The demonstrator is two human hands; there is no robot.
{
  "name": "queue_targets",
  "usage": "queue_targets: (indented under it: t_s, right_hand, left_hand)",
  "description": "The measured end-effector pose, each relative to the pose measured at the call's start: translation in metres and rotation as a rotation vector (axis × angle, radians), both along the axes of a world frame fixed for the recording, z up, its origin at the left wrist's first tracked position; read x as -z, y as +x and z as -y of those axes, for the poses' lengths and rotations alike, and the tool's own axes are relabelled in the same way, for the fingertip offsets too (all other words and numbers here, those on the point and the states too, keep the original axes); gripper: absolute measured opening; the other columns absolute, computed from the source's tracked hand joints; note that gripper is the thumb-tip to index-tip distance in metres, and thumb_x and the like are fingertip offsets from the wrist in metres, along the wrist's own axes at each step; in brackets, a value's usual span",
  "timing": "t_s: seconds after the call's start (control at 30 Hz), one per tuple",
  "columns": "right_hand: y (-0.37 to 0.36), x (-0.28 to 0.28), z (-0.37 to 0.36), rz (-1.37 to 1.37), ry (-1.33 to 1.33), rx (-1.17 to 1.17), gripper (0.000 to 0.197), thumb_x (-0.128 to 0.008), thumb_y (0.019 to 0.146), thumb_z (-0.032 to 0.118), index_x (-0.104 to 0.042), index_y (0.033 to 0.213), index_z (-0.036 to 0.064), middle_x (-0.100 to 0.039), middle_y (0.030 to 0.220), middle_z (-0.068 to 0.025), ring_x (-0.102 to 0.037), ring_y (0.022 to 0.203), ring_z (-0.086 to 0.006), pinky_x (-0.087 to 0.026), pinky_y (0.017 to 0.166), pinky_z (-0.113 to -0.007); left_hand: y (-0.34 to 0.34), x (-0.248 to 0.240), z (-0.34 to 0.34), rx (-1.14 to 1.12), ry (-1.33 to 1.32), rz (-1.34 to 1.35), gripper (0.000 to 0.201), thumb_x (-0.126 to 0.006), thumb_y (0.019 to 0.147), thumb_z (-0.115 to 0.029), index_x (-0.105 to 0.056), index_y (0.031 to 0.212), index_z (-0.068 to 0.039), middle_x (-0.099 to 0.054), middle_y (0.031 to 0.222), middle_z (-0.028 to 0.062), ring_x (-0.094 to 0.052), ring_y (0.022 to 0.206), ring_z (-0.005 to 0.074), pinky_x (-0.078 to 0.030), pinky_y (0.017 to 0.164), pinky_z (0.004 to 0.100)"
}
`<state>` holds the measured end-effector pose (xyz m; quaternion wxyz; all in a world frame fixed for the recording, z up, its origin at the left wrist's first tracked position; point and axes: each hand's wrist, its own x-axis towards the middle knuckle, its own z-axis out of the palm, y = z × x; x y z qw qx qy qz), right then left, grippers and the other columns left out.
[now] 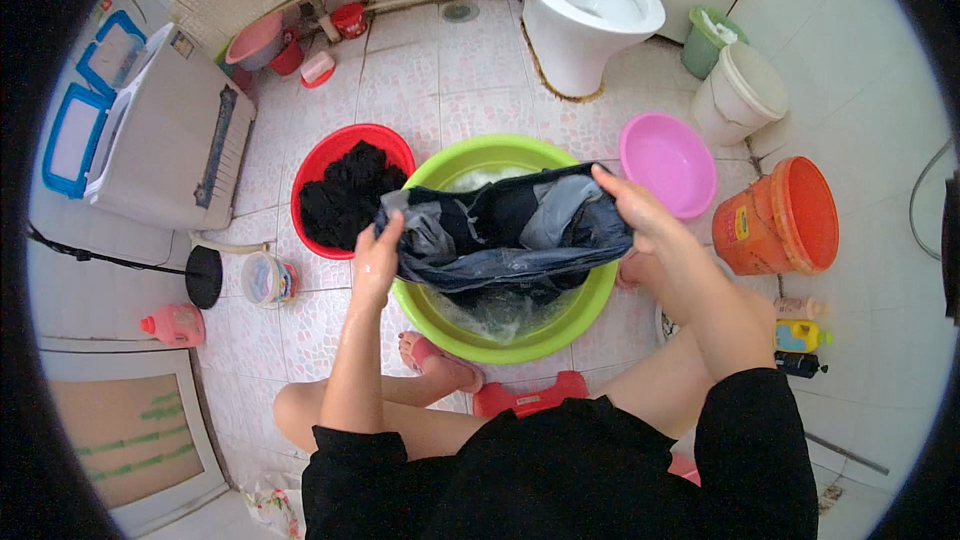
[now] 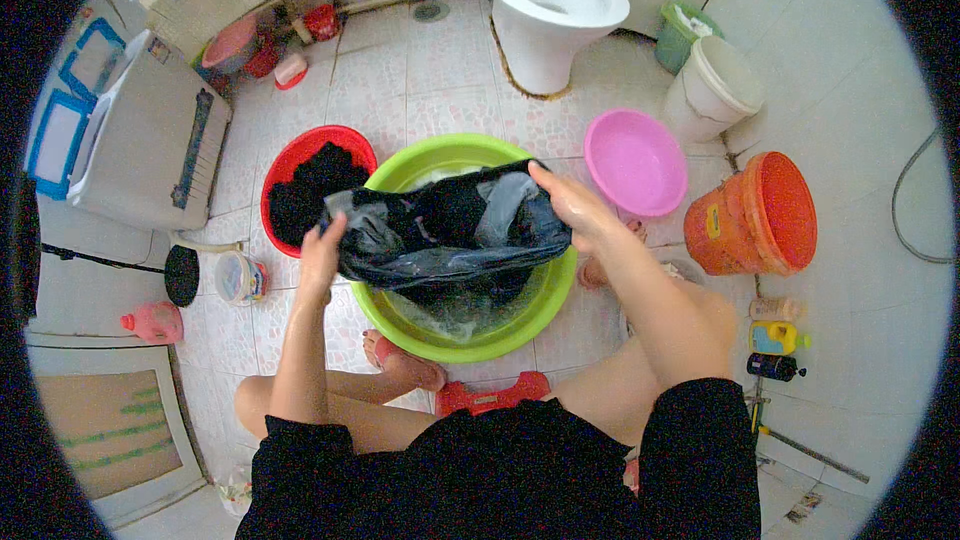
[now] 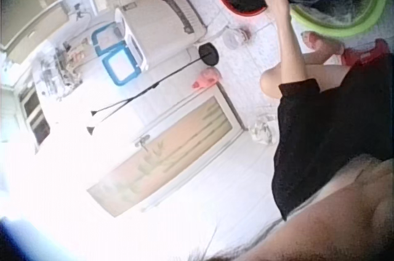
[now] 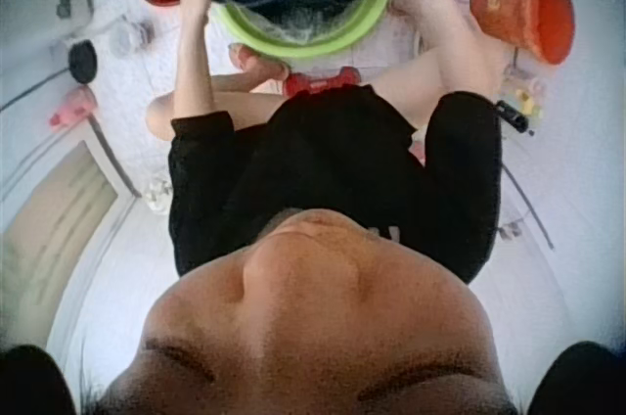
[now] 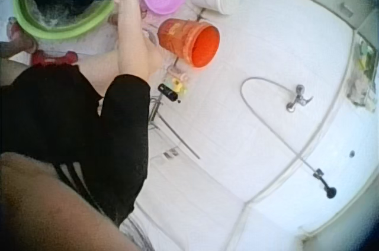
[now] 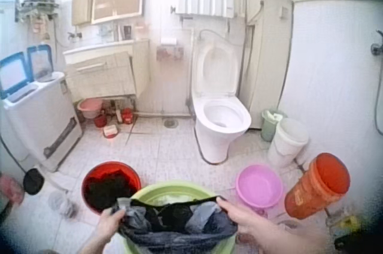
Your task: The person washes white and black garments by hand in a green basin of soapy water, scrubbing the fabric against itself and wringing it out.
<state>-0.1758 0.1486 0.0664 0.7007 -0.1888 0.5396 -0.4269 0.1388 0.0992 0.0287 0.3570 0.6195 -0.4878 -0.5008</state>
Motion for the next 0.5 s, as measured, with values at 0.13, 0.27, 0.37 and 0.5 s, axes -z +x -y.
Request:
queue_targets:
  t_s: [0.13,0.27,0.37,0.5]
  right_hand:
    - [-0.011,0.142,0.009,-0.500,0.096,0.002,0.054,-0.033,0.089,0.044,-0.048,0.113,-0.0031,-0.052,0.112,-0.0182,-0.047,0.106,-0.0269,-0.035,0.091,-0.036]
    - [0.047,0.207,-0.005,-1.123,-0.039,-0.114,0.047,-0.033,0.088,0.042,-0.048,0.119,0.0106,-0.032,0.127,-0.0209,-0.039,0.106,-0.0414,-0.035,0.090,-0.045]
    - [0.085,0.224,-0.025,-1.641,-0.137,-0.543,0.045,-0.043,0.085,0.040,-0.038,0.126,0.0242,-0.033,0.127,-0.0126,-0.039,0.105,-0.0355,-0.045,0.077,-0.045]
    - [0.078,0.254,-0.032,-1.710,-0.135,-0.657,0.051,-0.049,0.082,0.039,-0.034,0.129,0.0259,-0.035,0.125,-0.0108,-0.038,0.104,-0.0339,-0.047,0.075,-0.043]
  left_hand:
    - [-0.031,0.068,-0.005,0.277,0.019,0.919,0.036,-0.051,0.081,-0.031,-0.053,0.112,-0.013,-0.053,0.105,0.0164,-0.049,0.097,0.0313,-0.041,0.079,0.0405]
    - [-0.060,0.136,-0.040,0.423,-0.105,1.027,0.049,-0.056,0.076,-0.027,-0.042,0.122,-0.031,-0.016,0.137,0.0133,-0.015,0.123,0.0432,-0.016,0.092,0.0648]
    - [-0.088,0.169,-0.058,0.526,-0.056,0.987,0.063,-0.058,0.075,-0.028,-0.029,0.130,-0.037,0.004,0.143,0.0106,0.004,0.125,0.0476,-0.009,0.091,0.0691]
    - [-0.102,0.201,-0.055,0.637,-0.072,1.104,0.070,-0.060,0.075,-0.034,-0.020,0.133,-0.037,0.007,0.142,0.0107,0.004,0.124,0.0499,-0.018,0.089,0.0689]
